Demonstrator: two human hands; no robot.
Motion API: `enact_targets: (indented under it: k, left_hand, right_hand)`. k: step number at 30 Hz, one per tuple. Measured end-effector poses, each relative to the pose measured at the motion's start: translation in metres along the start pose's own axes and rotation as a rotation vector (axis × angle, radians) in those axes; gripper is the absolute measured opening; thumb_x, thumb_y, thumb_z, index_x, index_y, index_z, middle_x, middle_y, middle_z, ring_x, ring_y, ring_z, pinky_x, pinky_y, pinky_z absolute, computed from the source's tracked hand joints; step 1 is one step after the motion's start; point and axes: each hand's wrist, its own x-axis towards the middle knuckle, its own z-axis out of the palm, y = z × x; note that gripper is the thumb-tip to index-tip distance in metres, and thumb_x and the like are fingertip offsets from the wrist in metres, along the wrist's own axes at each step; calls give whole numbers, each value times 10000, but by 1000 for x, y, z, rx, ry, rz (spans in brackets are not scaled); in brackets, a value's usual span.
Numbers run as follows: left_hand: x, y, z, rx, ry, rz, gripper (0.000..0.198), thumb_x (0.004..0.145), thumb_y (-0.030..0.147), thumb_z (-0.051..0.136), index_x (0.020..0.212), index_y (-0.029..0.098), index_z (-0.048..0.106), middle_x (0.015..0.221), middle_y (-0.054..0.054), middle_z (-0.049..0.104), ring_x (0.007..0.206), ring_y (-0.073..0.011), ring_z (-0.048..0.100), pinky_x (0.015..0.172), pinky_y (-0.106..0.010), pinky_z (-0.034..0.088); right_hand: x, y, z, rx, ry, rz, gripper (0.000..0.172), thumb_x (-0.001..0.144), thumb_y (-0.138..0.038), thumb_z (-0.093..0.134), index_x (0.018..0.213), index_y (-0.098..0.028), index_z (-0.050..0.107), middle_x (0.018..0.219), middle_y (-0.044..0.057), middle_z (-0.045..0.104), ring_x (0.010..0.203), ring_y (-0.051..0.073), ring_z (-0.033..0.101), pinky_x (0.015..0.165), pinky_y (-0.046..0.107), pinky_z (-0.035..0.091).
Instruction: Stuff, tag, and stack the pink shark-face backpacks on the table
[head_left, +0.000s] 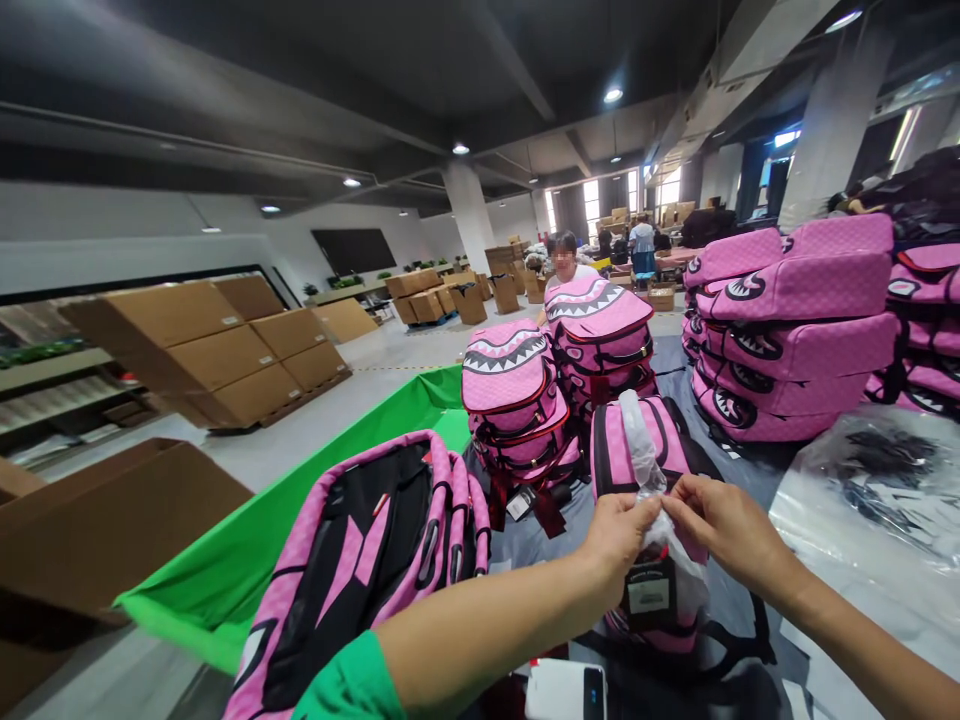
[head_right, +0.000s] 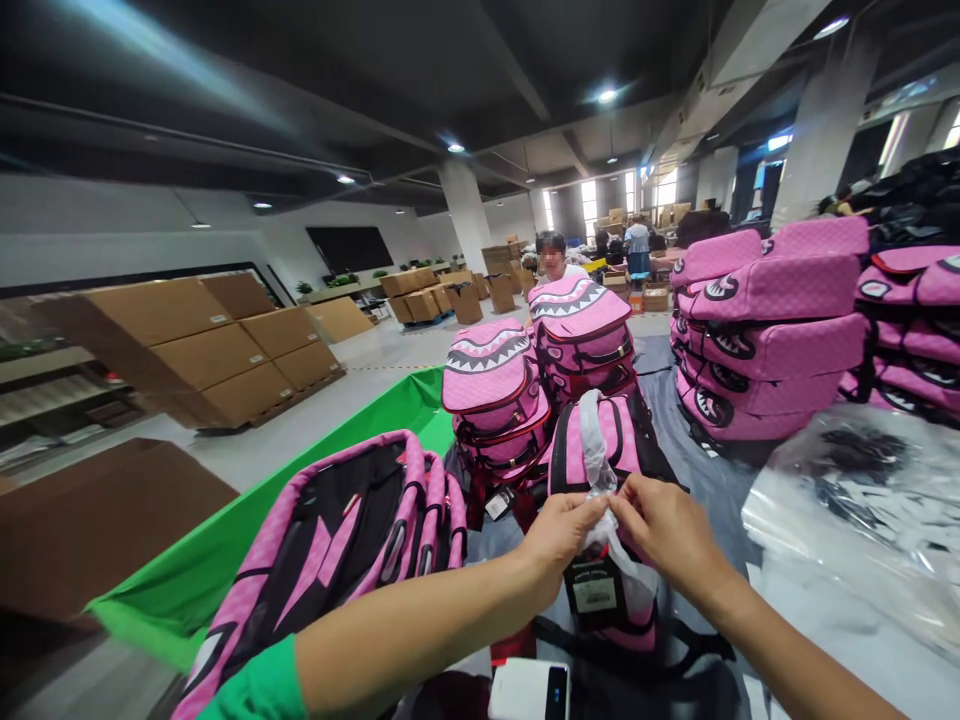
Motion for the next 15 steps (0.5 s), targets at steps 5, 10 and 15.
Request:
enact_targets:
  k: [5,10,15]
  left_hand:
    - [3,0,-6,-112,-39,-108,274,642,339,821,624,113,666,573,-43,646,503,-134,524,577,-276,383]
    - [5,2,-10,-233,-56,-265,134,745,205,760,710,91,698,585,-51,667,507,-143,570,640,-284,458]
    - [6,2,-16,-193,-103,-269,188,723,229,831,747,82,716,614,-50,690,557,-146,603,629,-262,458]
  right_hand:
    - [-20,3,13,416,-4,37,379,855,-621,491,902,-249,551,631,-12,669,474,146,551,446,262,362]
    - [-22,-2,32,537,101,144,343,810,-589,533,829,-291,364,487,-92,528,326,127,432,360,241,259]
    - [-11,-10,28,163,214,-32,126,843,-310,479,752,-279,399,622,-3,603,558,183,601,534,283,372]
